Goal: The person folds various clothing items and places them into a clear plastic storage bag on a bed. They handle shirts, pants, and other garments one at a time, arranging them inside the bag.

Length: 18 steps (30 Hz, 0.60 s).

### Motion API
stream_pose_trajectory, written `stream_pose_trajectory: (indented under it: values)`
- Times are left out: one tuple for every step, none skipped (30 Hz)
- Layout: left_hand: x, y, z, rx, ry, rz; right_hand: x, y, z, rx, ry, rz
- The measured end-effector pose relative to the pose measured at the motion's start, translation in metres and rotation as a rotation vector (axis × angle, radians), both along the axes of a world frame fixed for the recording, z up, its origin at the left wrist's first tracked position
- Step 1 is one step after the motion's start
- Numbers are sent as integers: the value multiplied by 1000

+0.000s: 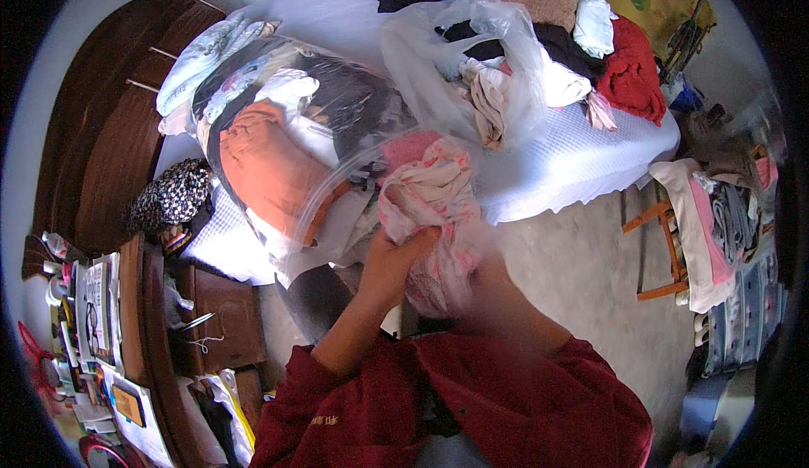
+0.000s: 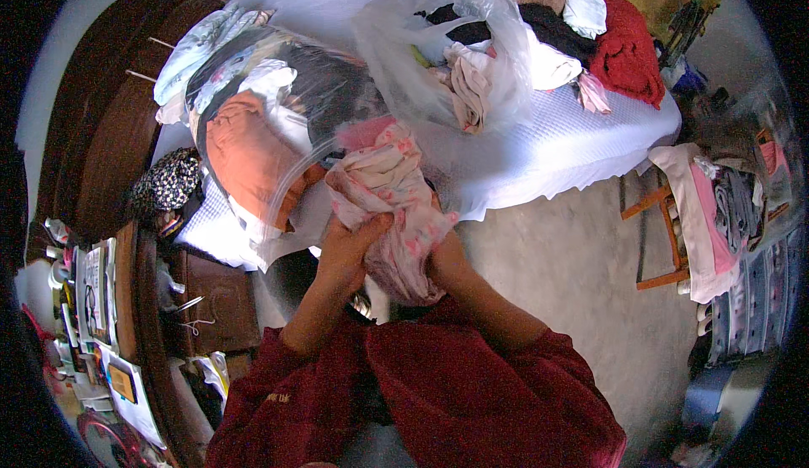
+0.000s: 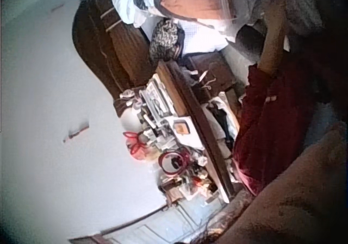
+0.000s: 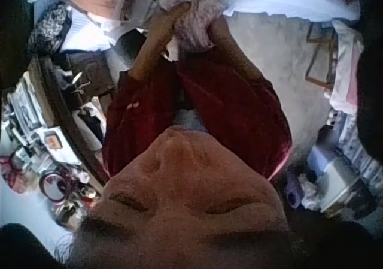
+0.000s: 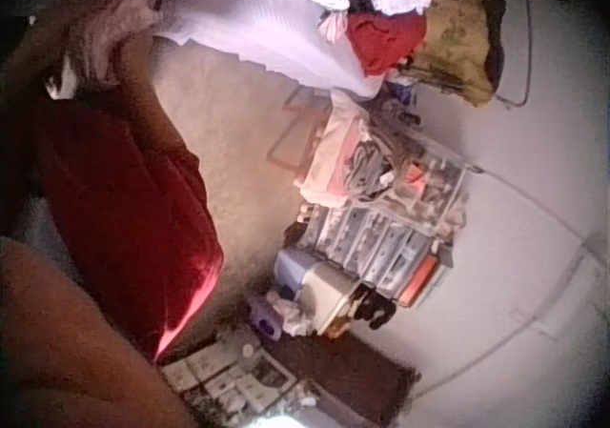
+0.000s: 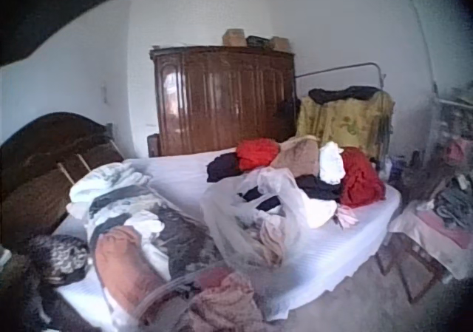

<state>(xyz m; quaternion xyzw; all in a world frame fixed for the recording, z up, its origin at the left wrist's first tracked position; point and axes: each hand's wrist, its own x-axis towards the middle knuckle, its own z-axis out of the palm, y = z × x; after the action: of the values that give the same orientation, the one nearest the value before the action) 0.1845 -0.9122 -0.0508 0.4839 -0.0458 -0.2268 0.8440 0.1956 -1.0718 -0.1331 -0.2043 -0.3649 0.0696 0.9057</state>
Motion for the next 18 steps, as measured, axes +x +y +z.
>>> stream_pose_trajectory:
  values:
    - [7, -2, 0, 26, -35, 9, -11, -5, 1, -168, 242, -193]
    - [13, -4, -2, 53, -64, 21, -25, 0, 30, -368, 533, -345]
    - [19, -6, -7, 132, -191, 82, -41, 3, 61, -523, 810, -426]
    - [25, -11, -14, 218, -320, 144, -40, 8, 77, -706, 626, -611]
    - [28, -18, -19, 298, -442, 194, -37, 9, 83, -883, 435, -802]
    - [21, -26, -4, 115, -508, 219, -25, 7, 74, -929, 505, -899]
    - [22, -25, 6, 102, -518, 174, -22, -1, 73, -825, 596, -862]
    - [27, -20, 15, 94, -527, 139, -20, 1, 99, -719, 681, -814]
    - [31, -13, 18, 87, -540, 99, -17, 1, 117, -608, 763, -768]
    - [34, -5, 16, 57, -509, -49, -11, -6, 123, -506, 742, -712]
    - [37, 3, 10, 128, -539, -188, -5, -17, 127, -400, 716, -651]
    - [40, 11, -3, 194, -564, -329, -1, -26, 132, -300, 692, -592]
    - [39, 13, -24, 305, -598, -270, 1, -30, 140, -237, 689, -563]
    - [38, 15, -46, 423, -627, -213, 3, -33, 150, -173, 683, -530]
    - [35, 17, -57, 542, -648, -154, 7, -37, 157, -112, 672, -495]
    - [30, 17, -68, 308, -420, -12, 14, -50, 152, -102, 664, -552]
    - [24, 17, -71, 74, -188, 123, 13, -60, 149, -85, 640, -531]
    - [23, 24, -80, 156, -69, 69, 8, -70, 147, -71, 619, -517]
